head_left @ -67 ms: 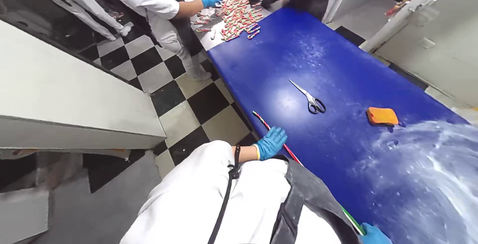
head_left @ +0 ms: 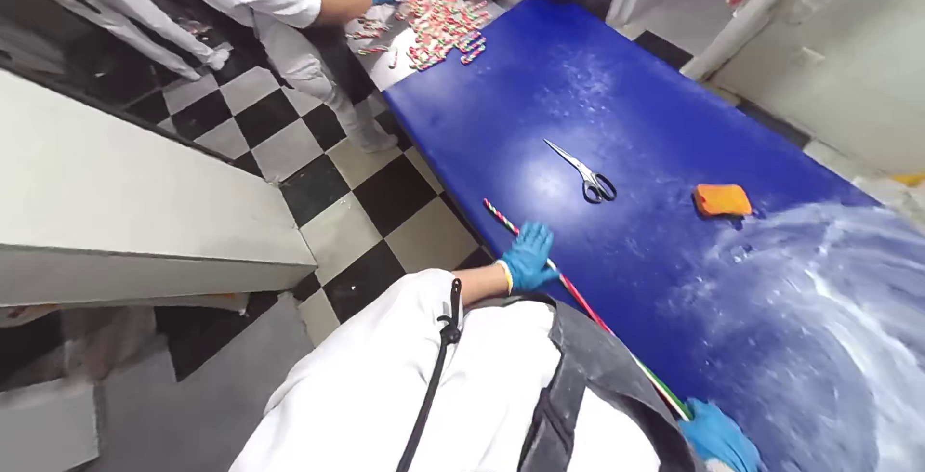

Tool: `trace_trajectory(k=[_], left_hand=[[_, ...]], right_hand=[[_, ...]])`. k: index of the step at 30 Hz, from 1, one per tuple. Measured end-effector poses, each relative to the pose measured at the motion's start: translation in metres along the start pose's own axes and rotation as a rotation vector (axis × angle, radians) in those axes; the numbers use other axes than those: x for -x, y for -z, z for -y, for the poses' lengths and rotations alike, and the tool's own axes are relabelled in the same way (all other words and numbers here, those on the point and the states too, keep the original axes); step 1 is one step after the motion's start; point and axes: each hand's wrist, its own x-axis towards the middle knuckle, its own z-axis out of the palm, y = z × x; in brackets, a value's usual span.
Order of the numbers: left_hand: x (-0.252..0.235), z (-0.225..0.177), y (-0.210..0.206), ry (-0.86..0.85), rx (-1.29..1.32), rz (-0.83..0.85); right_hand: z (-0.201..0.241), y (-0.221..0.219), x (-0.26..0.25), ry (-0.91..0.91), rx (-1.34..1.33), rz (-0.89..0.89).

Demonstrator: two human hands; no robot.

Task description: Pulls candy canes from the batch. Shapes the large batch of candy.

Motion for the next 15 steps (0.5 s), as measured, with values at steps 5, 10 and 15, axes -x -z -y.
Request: trace_trajectory(k=[5,10,15], left_hand=[[-0.113,-0.019,0.012,0.147,-0.092,0.003],[-0.189,-0.024,0.017,0.11,-0.13,-0.343],[-0.122,-0.154,0.014,-0.49,0.078,0.006]], right_hand=[[-0.001,-0.007,0.0,-0.01,-0.045,-0.037],[-0.001,-0.007,-0.003,-0.028,-0.092,-0.043],[0.006,-0.003,0.003,-0.102,-0.093,-0.012]])
